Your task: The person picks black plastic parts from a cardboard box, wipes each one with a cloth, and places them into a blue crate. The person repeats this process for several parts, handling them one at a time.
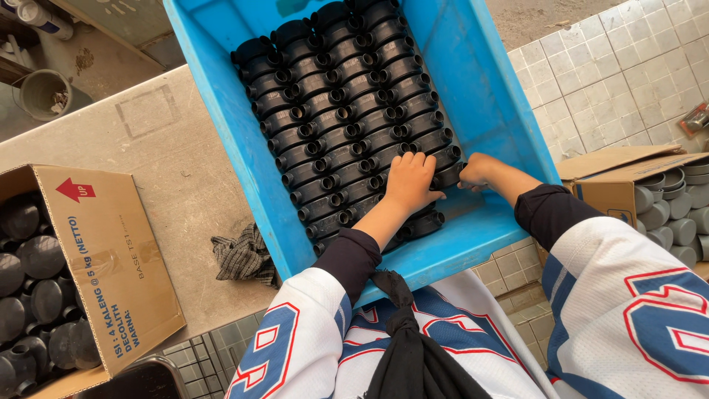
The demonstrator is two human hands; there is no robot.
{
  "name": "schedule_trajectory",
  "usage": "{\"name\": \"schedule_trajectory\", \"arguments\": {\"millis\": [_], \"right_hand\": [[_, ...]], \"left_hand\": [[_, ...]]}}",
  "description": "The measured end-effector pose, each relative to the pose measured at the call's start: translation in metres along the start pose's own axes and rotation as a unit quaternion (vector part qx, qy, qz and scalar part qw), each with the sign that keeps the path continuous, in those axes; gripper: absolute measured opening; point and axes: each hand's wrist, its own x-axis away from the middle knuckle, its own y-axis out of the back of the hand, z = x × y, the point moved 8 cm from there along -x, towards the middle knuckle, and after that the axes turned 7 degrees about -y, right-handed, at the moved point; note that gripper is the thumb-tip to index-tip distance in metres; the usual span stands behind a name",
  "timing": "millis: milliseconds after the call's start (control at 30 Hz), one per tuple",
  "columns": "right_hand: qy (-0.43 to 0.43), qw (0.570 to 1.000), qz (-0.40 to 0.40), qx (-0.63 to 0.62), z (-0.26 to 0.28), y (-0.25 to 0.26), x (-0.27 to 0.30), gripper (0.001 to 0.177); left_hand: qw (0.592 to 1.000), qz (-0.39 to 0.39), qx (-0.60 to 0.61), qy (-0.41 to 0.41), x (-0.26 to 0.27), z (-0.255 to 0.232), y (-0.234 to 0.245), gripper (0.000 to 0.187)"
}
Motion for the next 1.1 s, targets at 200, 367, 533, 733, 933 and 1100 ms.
{"name": "schedule_trajectory", "arguments": {"millis": [200, 367, 533, 733, 933, 1100], "right_hand": [[0.005, 0.999, 0.011, -0.042, 0.000, 0.000, 0.001, 0.046], [0.000, 0.997, 0.030, -0.069, 0.000, -0.003, 0.004, 0.047], [-0.016, 0.997, 0.043, -0.069, -0.001, 0.000, 0.010, 0.050], [0.069, 0.992, -0.040, 0.098, 0.005, 0.019, 0.020, 0.045], [0.170, 0.984, 0.005, -0.052, 0.086, 0.014, 0.145, 0.048], [0.285, 0.919, 0.145, -0.229, 0.187, -0.050, 0.201, 0.030]], "left_hand": [[1.000, -0.005, 0.009, 0.003, 0.002, 0.012, 0.003, 0.070], [1.000, -0.022, 0.010, -0.012, 0.001, 0.006, 0.005, 0.073], [1.000, -0.011, 0.016, -0.021, -0.003, 0.001, 0.008, 0.075], [0.999, -0.019, 0.044, 0.005, -0.001, 0.011, 0.032, 0.070], [0.957, -0.031, 0.253, 0.138, 0.022, 0.052, 0.086, 0.042], [0.861, -0.153, 0.432, 0.221, 0.106, 0.089, 0.198, 0.045]]}}
